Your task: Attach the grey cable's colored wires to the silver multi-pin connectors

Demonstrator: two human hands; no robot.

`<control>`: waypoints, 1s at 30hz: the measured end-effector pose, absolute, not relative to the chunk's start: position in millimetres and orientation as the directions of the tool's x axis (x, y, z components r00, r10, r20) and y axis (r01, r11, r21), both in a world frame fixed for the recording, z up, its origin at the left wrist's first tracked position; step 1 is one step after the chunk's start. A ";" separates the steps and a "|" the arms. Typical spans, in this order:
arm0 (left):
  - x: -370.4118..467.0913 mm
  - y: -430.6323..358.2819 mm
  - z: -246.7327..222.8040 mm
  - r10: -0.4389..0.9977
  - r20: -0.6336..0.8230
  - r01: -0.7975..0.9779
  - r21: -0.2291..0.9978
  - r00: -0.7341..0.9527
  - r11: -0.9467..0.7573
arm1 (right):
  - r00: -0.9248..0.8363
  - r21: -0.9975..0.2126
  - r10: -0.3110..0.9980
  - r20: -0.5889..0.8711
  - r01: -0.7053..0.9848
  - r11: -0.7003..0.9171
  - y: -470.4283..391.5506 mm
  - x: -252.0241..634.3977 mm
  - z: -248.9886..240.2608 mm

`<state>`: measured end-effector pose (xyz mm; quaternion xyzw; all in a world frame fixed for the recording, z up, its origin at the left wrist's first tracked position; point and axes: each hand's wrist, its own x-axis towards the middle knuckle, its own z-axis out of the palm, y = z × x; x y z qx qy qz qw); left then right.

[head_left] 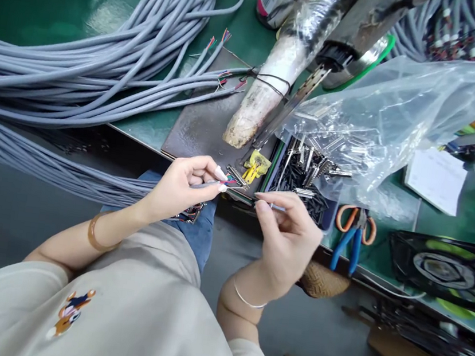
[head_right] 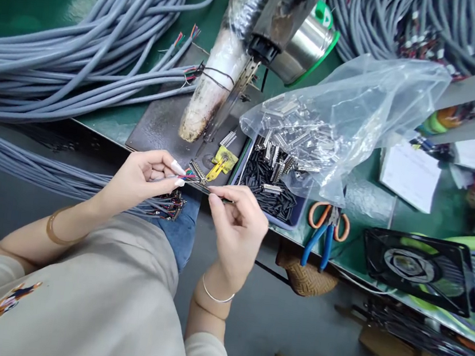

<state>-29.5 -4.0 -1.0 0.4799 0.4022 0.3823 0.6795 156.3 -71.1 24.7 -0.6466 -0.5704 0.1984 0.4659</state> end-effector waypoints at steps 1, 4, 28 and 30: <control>-29.2 -4.5 -0.7 0.909 -0.165 -0.123 0.966 0.382 0.227 | 0.265 -0.841 0.928 0.263 0.533 0.087 -70.8 153.7 21.0; -28.3 -5.7 -0.6 0.915 -0.129 -0.103 0.978 0.382 0.181 | 0.307 -0.853 0.907 0.290 0.512 0.099 -67.6 150.1 12.9; -34.1 -10.5 2.9 0.892 0.091 0.006 0.995 0.443 -0.104 | 0.100 -0.589 0.881 0.462 0.778 0.220 -65.3 136.8 6.6; -34.4 -11.8 2.5 0.873 0.185 0.006 0.978 0.451 -0.210 | 0.178 -0.625 0.858 0.482 0.756 0.195 -66.8 140.2 5.4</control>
